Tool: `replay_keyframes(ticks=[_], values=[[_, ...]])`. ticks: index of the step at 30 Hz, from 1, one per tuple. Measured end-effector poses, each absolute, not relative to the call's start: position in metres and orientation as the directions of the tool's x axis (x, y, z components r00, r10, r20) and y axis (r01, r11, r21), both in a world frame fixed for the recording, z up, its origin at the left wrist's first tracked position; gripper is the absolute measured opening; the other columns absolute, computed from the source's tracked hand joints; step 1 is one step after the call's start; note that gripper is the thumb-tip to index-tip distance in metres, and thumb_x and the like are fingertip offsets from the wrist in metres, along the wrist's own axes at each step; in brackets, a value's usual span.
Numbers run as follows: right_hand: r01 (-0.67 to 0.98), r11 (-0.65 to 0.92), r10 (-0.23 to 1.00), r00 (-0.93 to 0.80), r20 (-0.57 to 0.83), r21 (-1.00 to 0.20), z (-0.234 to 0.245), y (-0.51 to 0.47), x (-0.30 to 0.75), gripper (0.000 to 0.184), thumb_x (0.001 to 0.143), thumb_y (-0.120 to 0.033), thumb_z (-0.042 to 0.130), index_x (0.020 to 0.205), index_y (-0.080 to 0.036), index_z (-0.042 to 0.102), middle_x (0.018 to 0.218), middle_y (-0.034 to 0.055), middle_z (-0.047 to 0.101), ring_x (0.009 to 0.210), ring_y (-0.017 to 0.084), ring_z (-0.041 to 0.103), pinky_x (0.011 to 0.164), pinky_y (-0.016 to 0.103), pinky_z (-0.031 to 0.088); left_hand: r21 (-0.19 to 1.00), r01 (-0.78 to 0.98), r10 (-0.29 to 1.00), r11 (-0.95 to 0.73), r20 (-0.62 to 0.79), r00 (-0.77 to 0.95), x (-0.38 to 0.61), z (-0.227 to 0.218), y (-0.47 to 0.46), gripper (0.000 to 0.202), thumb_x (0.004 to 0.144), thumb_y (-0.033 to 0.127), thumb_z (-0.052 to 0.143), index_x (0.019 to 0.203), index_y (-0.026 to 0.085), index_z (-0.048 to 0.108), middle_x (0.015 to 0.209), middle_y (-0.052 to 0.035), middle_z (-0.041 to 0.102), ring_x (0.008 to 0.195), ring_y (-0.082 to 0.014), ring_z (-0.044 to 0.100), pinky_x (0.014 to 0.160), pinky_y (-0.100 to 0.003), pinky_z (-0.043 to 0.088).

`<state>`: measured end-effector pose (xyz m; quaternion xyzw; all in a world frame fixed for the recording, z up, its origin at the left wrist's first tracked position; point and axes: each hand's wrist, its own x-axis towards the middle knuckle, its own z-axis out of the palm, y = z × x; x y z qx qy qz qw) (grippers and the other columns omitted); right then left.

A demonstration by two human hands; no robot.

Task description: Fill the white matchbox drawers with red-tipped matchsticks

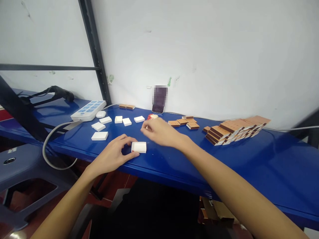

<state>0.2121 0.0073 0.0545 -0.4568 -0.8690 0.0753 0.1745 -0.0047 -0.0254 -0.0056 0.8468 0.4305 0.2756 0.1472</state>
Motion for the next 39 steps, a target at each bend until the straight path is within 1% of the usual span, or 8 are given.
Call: replay_keyframes(ticks=[2,5,12,16,21,27,33,39], values=[[0.862,0.463,0.875,-0.407,0.262,-0.208,0.052,0.023,0.220,0.020,0.093,-0.024,0.050,0.086,-0.017,0.068,0.081,0.0048,0.067,0.072,0.016,0.056,0.063,0.029,0.033,0.488,0.646,0.810,-0.587,0.339,0.480,-0.004,-0.006,-0.025,0.035,0.090,0.048,0.062,0.115,0.024,0.065,0.093,-0.0028,0.058,0.086,-0.0210,0.056,0.079,-0.035,0.046],[0.922,0.356,0.930,-0.334,0.150,-0.155,0.040,0.041,0.227,0.015,0.090,-0.028,0.059,0.086,-0.017,0.068,0.083,0.0073,0.069,0.076,0.019,0.059,0.064,0.029,0.035,0.475,0.653,0.807,-0.590,0.333,0.488,-0.004,-0.006,-0.024,0.034,0.091,0.047,0.061,0.116,0.024,0.064,0.094,-0.0029,0.058,0.088,-0.0220,0.056,0.080,-0.036,0.046],[0.900,0.396,0.918,-0.381,0.114,-0.183,0.020,0.050,0.227,0.015,0.094,-0.017,0.051,0.089,-0.016,0.065,0.091,0.0081,0.070,0.076,0.016,0.059,0.066,0.027,0.037,0.436,0.658,0.789,-0.614,0.352,0.504,-0.003,-0.006,-0.026,0.031,0.093,0.045,0.059,0.116,0.025,0.063,0.098,-0.0036,0.061,0.093,-0.0235,0.057,0.085,-0.037,0.046],[0.904,0.378,0.922,-0.348,0.172,-0.198,0.014,0.054,0.231,0.015,0.094,-0.017,0.050,0.096,-0.015,0.064,0.095,0.0083,0.070,0.079,0.017,0.059,0.068,0.027,0.036,0.439,0.647,0.782,-0.623,0.359,0.509,-0.003,-0.005,-0.025,0.031,0.092,0.045,0.060,0.115,0.025,0.064,0.097,-0.0035,0.062,0.092,-0.0234,0.058,0.084,-0.037,0.047],[0.912,0.351,0.935,-0.327,0.139,-0.211,0.008,0.057,0.234,0.016,0.097,-0.019,0.046,0.093,-0.016,0.062,0.095,0.0092,0.069,0.080,0.017,0.059,0.070,0.027,0.037,0.447,0.639,0.780,-0.626,0.360,0.512,-0.003,-0.005,-0.024,0.031,0.091,0.045,0.060,0.114,0.024,0.065,0.096,-0.0034,0.062,0.091,-0.0227,0.058,0.084,-0.037,0.047],[0.880,0.410,0.912,-0.400,0.092,-0.241,0.016,0.043,0.236,0.020,0.100,-0.022,0.040,0.088,-0.017,0.055,0.096,0.0096,0.066,0.081,0.017,0.058,0.074,0.028,0.039,0.437,0.668,0.798,-0.603,0.340,0.498,-0.002,-0.003,-0.024,0.031,0.091,0.046,0.060,0.113,0.024,0.065,0.093,-0.0026,0.060,0.087,-0.0221,0.058,0.080,-0.035,0.046],[0.721,0.542,0.824,-0.556,0.105,-0.432,0.046,0.001,0.226,0.019,0.101,-0.029,0.040,0.091,-0.019,0.053,0.082,0.0023,0.061,0.073,0.015,0.051,0.067,0.028,0.037,0.453,0.688,0.823,-0.567,0.353,0.445,0.001,-0.003,-0.022,0.029,0.090,0.045,0.061,0.108,0.022,0.066,0.089,-0.0023,0.059,0.081,-0.0205,0.058,0.074,-0.033,0.045],[0.683,0.607,0.765,-0.641,0.065,-0.405,0.036,-0.008,0.217,0.017,0.099,-0.028,0.043,0.089,-0.020,0.054,0.080,0.0005,0.059,0.070,0.014,0.050,0.065,0.028,0.034,0.442,0.660,0.792,-0.607,0.410,0.453,0.003,-0.005,-0.023,0.029,0.090,0.043,0.062,0.111,0.023,0.064,0.088,-0.0013,0.061,0.082,-0.0196,0.059,0.074,-0.032,0.043]])
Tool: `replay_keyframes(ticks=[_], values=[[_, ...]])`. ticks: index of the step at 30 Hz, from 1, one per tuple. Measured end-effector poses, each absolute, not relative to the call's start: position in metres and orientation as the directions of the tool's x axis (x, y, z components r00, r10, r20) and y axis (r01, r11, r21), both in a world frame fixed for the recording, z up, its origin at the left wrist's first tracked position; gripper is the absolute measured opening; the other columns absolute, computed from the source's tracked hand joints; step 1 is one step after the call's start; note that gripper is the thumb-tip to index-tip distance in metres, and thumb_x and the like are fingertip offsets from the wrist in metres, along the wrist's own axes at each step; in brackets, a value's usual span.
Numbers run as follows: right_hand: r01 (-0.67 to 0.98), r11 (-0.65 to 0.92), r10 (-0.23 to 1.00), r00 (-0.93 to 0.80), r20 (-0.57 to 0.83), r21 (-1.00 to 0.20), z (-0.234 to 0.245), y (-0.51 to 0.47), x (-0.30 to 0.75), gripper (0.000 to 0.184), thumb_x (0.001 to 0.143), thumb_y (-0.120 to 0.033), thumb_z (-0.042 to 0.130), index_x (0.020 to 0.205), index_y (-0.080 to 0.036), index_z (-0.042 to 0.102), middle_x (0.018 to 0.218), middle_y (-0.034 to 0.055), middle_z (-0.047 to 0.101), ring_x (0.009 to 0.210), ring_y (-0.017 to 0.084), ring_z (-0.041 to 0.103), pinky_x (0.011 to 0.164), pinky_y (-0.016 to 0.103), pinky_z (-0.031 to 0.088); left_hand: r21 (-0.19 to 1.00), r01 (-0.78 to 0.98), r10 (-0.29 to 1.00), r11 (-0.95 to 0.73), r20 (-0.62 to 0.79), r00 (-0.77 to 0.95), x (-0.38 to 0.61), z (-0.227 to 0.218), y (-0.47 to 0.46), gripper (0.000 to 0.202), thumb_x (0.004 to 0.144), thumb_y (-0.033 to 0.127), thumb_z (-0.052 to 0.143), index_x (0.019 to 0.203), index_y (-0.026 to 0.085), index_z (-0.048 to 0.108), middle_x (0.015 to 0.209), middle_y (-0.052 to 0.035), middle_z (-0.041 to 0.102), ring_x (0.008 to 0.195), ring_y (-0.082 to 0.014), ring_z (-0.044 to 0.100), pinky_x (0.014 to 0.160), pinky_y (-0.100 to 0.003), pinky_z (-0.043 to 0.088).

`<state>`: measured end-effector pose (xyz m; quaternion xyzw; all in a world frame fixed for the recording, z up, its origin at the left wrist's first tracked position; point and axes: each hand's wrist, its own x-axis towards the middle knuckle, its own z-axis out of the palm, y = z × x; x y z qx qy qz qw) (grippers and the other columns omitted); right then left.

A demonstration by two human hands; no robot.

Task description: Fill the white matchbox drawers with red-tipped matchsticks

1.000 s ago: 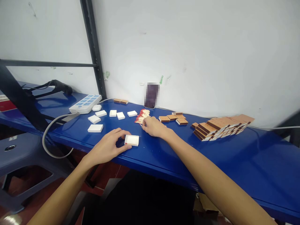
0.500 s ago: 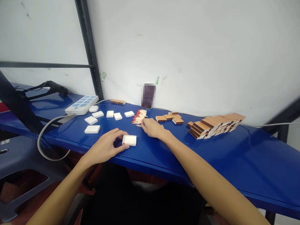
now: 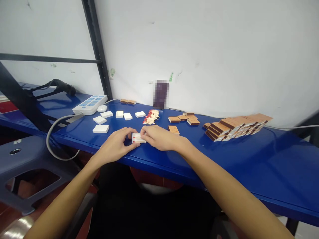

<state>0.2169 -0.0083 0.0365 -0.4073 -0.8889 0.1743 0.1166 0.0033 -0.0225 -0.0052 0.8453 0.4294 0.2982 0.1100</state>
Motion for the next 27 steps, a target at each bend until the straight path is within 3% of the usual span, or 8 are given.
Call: replay_keyframes(ticks=[6,9,12,16,22,27], values=[[0.680,0.643,0.753,-0.646,0.129,-0.351,0.035,-0.008,0.215,0.010,0.093,-0.024,0.051,0.089,-0.019,0.059,0.077,0.0000,0.058,0.068,0.014,0.049,0.063,0.027,0.031,0.451,0.669,0.803,-0.591,0.408,0.434,0.004,-0.008,-0.023,0.030,0.090,0.042,0.064,0.113,0.024,0.062,0.089,-0.0004,0.062,0.079,-0.0187,0.058,0.070,-0.031,0.042],[0.673,0.655,0.755,-0.580,0.305,-0.342,0.035,0.000,0.219,0.013,0.093,-0.022,0.049,0.089,-0.019,0.061,0.072,-0.0007,0.057,0.064,0.013,0.047,0.063,0.027,0.031,0.455,0.664,0.802,-0.593,0.412,0.433,0.003,-0.008,-0.022,0.028,0.089,0.040,0.065,0.112,0.024,0.062,0.089,0.0005,0.062,0.078,-0.0179,0.057,0.069,-0.030,0.040],[0.743,0.583,0.781,-0.401,0.478,-0.329,0.024,0.018,0.225,0.014,0.093,-0.018,0.047,0.094,-0.017,0.061,0.075,0.0010,0.059,0.066,0.014,0.049,0.064,0.028,0.032,0.454,0.669,0.805,-0.588,0.409,0.430,0.003,-0.008,-0.022,0.027,0.089,0.039,0.064,0.112,0.025,0.061,0.090,0.0006,0.062,0.079,-0.0180,0.057,0.068,-0.030,0.040],[0.821,0.491,0.837,-0.352,0.419,-0.291,0.004,0.042,0.228,0.013,0.092,-0.017,0.051,0.095,-0.016,0.063,0.082,0.0046,0.064,0.071,0.017,0.053,0.066,0.028,0.034,0.452,0.659,0.796,-0.601,0.414,0.441,0.003,-0.009,-0.021,0.025,0.090,0.038,0.063,0.112,0.025,0.062,0.089,0.0004,0.062,0.078,-0.0180,0.057,0.069,-0.030,0.040],[0.820,0.515,0.833,-0.411,0.371,-0.248,-0.006,0.059,0.218,0.015,0.095,-0.017,0.050,0.092,-0.017,0.065,0.091,0.0074,0.070,0.082,0.019,0.060,0.070,0.027,0.036,0.467,0.644,0.794,-0.606,0.409,0.450,0.002,-0.009,-0.022,0.029,0.091,0.037,0.063,0.118,0.027,0.060,0.089,0.0014,0.062,0.077,-0.0175,0.057,0.070,-0.030,0.041],[0.841,0.484,0.852,-0.390,0.350,-0.240,-0.005,0.060,0.215,0.021,0.096,-0.018,0.048,0.084,-0.017,0.066,0.084,0.0068,0.070,0.076,0.018,0.059,0.067,0.028,0.036,0.462,0.646,0.793,-0.607,0.407,0.454,0.002,-0.010,-0.023,0.029,0.091,0.037,0.063,0.118,0.027,0.059,0.091,0.0008,0.062,0.078,-0.0177,0.057,0.069,-0.030,0.041]])
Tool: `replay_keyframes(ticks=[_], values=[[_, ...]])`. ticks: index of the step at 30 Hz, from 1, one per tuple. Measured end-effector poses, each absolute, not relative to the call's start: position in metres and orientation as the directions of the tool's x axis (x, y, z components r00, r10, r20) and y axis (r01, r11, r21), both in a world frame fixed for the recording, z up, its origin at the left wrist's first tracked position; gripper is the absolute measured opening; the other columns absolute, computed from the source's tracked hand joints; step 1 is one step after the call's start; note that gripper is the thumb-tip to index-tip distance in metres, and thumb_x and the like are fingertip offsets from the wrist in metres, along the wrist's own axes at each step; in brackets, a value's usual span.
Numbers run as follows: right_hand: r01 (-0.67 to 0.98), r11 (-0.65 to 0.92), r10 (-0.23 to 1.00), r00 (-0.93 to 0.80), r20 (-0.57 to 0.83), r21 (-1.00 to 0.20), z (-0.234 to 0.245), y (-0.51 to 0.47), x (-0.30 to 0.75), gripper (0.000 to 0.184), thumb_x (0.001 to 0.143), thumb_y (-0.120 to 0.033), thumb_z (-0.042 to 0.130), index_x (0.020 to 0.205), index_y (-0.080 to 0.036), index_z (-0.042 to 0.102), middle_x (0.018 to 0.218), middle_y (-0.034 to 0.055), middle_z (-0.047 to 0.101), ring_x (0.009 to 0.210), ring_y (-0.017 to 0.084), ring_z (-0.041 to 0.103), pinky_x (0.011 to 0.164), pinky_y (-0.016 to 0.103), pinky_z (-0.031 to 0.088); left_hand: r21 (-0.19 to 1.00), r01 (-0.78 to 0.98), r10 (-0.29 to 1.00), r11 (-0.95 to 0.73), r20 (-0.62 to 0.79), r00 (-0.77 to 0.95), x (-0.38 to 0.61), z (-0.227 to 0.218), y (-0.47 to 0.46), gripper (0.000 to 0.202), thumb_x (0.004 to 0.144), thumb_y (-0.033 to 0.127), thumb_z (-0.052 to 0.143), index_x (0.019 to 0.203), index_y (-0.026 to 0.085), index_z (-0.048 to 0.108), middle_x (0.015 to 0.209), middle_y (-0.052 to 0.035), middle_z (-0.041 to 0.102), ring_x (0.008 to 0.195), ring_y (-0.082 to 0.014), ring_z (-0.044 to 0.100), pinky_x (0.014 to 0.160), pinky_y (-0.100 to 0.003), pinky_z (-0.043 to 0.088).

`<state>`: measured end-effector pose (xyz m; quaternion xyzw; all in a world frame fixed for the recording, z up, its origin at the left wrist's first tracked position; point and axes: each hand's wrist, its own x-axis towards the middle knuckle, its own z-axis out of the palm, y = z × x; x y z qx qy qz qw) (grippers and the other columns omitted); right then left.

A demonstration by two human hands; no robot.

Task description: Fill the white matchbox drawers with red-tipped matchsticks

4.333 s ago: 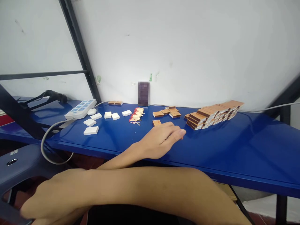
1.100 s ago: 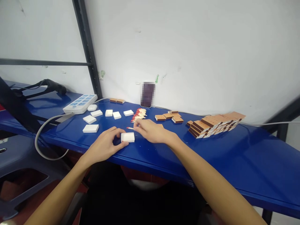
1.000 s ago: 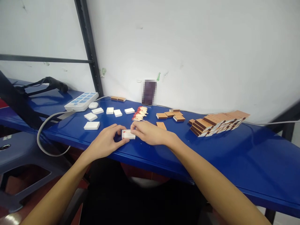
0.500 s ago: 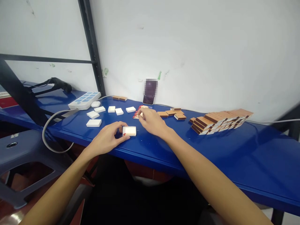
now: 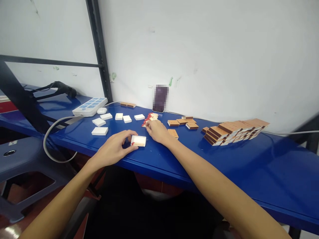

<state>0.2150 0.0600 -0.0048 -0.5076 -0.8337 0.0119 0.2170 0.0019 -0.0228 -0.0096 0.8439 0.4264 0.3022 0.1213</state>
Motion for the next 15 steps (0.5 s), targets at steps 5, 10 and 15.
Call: replay_keyframes(ticks=[5,10,15], values=[[0.845,0.483,0.851,-0.391,0.351,-0.230,-0.006,0.060,0.215,0.024,0.095,-0.016,0.048,0.082,-0.017,0.068,0.080,0.0067,0.070,0.074,0.018,0.060,0.067,0.028,0.036,0.454,0.652,0.792,-0.607,0.410,0.452,0.002,-0.011,-0.023,0.029,0.091,0.037,0.063,0.118,0.027,0.059,0.091,0.0013,0.062,0.079,-0.0176,0.057,0.070,-0.030,0.041],[0.851,0.441,0.888,-0.368,0.275,-0.286,-0.002,0.070,0.215,0.017,0.093,-0.017,0.052,0.085,-0.017,0.067,0.084,0.0063,0.071,0.077,0.018,0.062,0.069,0.027,0.039,0.455,0.648,0.790,-0.611,0.411,0.455,0.001,-0.011,-0.023,0.028,0.092,0.036,0.063,0.118,0.027,0.059,0.092,0.0005,0.061,0.080,-0.0185,0.057,0.071,-0.031,0.042],[0.870,0.400,0.916,-0.371,0.152,-0.288,0.010,0.067,0.216,0.016,0.094,-0.019,0.052,0.083,-0.017,0.062,0.089,0.0080,0.071,0.082,0.019,0.062,0.071,0.027,0.040,0.393,0.721,0.811,-0.571,0.405,0.422,0.003,-0.011,-0.025,0.027,0.092,0.040,0.062,0.114,0.026,0.060,0.094,-0.0013,0.063,0.088,-0.0220,0.055,0.081,-0.036,0.042]])
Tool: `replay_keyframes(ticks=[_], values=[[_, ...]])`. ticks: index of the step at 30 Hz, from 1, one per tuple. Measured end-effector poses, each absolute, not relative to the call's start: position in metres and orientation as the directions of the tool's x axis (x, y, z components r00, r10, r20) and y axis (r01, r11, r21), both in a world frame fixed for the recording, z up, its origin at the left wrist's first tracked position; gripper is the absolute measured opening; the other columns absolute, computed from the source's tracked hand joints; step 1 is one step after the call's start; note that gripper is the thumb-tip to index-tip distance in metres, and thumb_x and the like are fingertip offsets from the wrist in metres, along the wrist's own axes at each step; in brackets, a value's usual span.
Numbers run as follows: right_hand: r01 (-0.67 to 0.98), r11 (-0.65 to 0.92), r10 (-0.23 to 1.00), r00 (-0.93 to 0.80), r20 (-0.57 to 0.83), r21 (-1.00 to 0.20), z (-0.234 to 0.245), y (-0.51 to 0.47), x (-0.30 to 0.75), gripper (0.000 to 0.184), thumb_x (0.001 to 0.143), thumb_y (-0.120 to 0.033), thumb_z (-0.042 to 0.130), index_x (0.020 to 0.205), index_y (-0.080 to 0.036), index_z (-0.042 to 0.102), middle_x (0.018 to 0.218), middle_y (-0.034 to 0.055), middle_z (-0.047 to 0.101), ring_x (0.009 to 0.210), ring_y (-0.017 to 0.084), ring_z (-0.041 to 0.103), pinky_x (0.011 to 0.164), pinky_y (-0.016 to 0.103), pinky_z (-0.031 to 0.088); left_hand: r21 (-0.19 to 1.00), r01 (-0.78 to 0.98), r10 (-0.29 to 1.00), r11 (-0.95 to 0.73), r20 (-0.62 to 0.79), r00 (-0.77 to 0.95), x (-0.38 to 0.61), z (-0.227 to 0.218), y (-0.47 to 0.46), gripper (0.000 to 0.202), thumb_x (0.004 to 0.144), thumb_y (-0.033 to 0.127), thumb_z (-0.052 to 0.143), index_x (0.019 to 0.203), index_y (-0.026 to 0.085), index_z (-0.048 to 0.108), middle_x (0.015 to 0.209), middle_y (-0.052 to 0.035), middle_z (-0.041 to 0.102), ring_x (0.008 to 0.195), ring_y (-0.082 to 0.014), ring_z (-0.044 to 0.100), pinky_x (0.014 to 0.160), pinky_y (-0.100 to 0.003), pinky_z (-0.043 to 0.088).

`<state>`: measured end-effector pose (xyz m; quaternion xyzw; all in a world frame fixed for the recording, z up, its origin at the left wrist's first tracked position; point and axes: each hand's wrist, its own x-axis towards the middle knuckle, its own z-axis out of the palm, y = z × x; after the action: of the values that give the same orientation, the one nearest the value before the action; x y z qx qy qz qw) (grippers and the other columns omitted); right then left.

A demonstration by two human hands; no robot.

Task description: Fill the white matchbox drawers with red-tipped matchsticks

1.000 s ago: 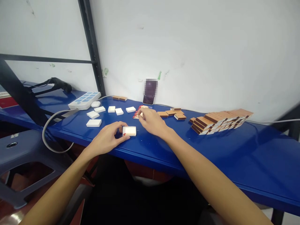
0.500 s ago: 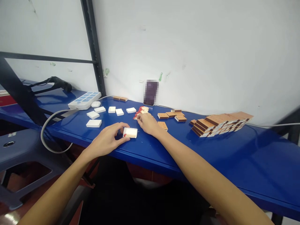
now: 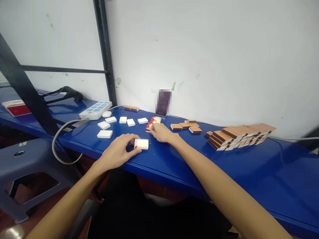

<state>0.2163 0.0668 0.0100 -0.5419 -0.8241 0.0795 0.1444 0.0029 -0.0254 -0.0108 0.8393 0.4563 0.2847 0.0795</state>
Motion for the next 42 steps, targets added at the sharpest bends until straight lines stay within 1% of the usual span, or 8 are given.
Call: replay_keyframes(ticks=[6,12,17,21,26,31,37,42], values=[[0.738,0.559,0.829,-0.498,0.254,-0.378,0.030,0.028,0.220,0.021,0.099,-0.030,0.044,0.087,-0.019,0.056,0.083,0.0039,0.064,0.071,0.016,0.053,0.064,0.028,0.036,0.312,0.840,0.860,-0.444,0.410,0.303,0.006,-0.012,-0.025,0.032,0.092,0.049,0.058,0.112,0.025,0.064,0.104,-0.0052,0.064,0.099,-0.0279,0.050,0.087,-0.045,0.039],[0.647,0.656,0.743,-0.643,0.184,-0.387,0.031,0.008,0.211,0.013,0.094,-0.028,0.052,0.092,-0.020,0.062,0.075,-0.0004,0.059,0.066,0.014,0.050,0.062,0.027,0.033,0.304,0.837,0.859,-0.454,0.398,0.321,0.006,-0.012,-0.026,0.033,0.093,0.050,0.056,0.114,0.025,0.063,0.104,-0.0057,0.063,0.100,-0.0283,0.050,0.088,-0.044,0.040],[0.718,0.598,0.798,-0.492,0.348,-0.356,0.032,0.022,0.218,0.015,0.095,-0.026,0.049,0.090,-0.020,0.061,0.072,0.0001,0.058,0.066,0.015,0.050,0.062,0.027,0.032,0.302,0.834,0.852,-0.461,0.412,0.322,0.006,-0.012,-0.025,0.034,0.092,0.049,0.057,0.116,0.025,0.062,0.106,-0.0059,0.064,0.101,-0.0285,0.051,0.087,-0.043,0.039],[0.891,0.384,0.881,-0.275,0.385,-0.243,0.023,0.042,0.230,0.016,0.094,-0.020,0.048,0.102,-0.019,0.062,0.086,0.0052,0.066,0.078,0.020,0.057,0.064,0.029,0.032,0.321,0.815,0.846,-0.483,0.410,0.340,0.005,-0.012,-0.024,0.034,0.092,0.049,0.058,0.116,0.025,0.062,0.107,-0.0053,0.064,0.102,-0.0285,0.052,0.088,-0.043,0.039],[0.921,0.364,0.911,-0.321,0.258,-0.140,0.008,0.057,0.233,0.011,0.095,-0.023,0.052,0.095,-0.019,0.062,0.101,0.0093,0.069,0.094,0.024,0.060,0.069,0.031,0.036,0.335,0.800,0.841,-0.498,0.410,0.353,0.005,-0.011,-0.024,0.033,0.093,0.048,0.058,0.115,0.024,0.062,0.106,-0.0049,0.065,0.101,-0.0275,0.052,0.089,-0.043,0.040],[0.935,0.342,0.924,-0.316,0.214,-0.096,0.006,0.060,0.230,0.017,0.099,-0.023,0.046,0.090,-0.019,0.061,0.101,0.0107,0.070,0.091,0.024,0.062,0.067,0.031,0.036,0.350,0.791,0.843,-0.501,0.405,0.355,0.006,-0.011,-0.025,0.032,0.092,0.047,0.059,0.115,0.025,0.062,0.106,-0.0043,0.064,0.103,-0.0272,0.052,0.091,-0.043,0.039],[0.923,0.379,0.897,-0.352,0.266,-0.058,0.005,0.059,0.225,0.022,0.102,-0.026,0.038,0.091,-0.019,0.057,0.103,0.0124,0.070,0.090,0.025,0.063,0.064,0.032,0.033,0.347,0.788,0.837,-0.509,0.413,0.359,0.006,-0.011,-0.025,0.031,0.092,0.046,0.059,0.114,0.025,0.063,0.106,-0.0050,0.065,0.101,-0.0273,0.052,0.090,-0.044,0.040],[0.920,0.389,0.891,-0.362,0.273,-0.049,-0.001,0.065,0.222,0.018,0.101,-0.025,0.042,0.095,-0.019,0.058,0.110,0.0125,0.070,0.094,0.026,0.063,0.064,0.032,0.034,0.343,0.784,0.832,-0.518,0.417,0.366,0.005,-0.011,-0.024,0.031,0.092,0.046,0.059,0.114,0.025,0.063,0.105,-0.0051,0.065,0.100,-0.0273,0.052,0.090,-0.043,0.040]])
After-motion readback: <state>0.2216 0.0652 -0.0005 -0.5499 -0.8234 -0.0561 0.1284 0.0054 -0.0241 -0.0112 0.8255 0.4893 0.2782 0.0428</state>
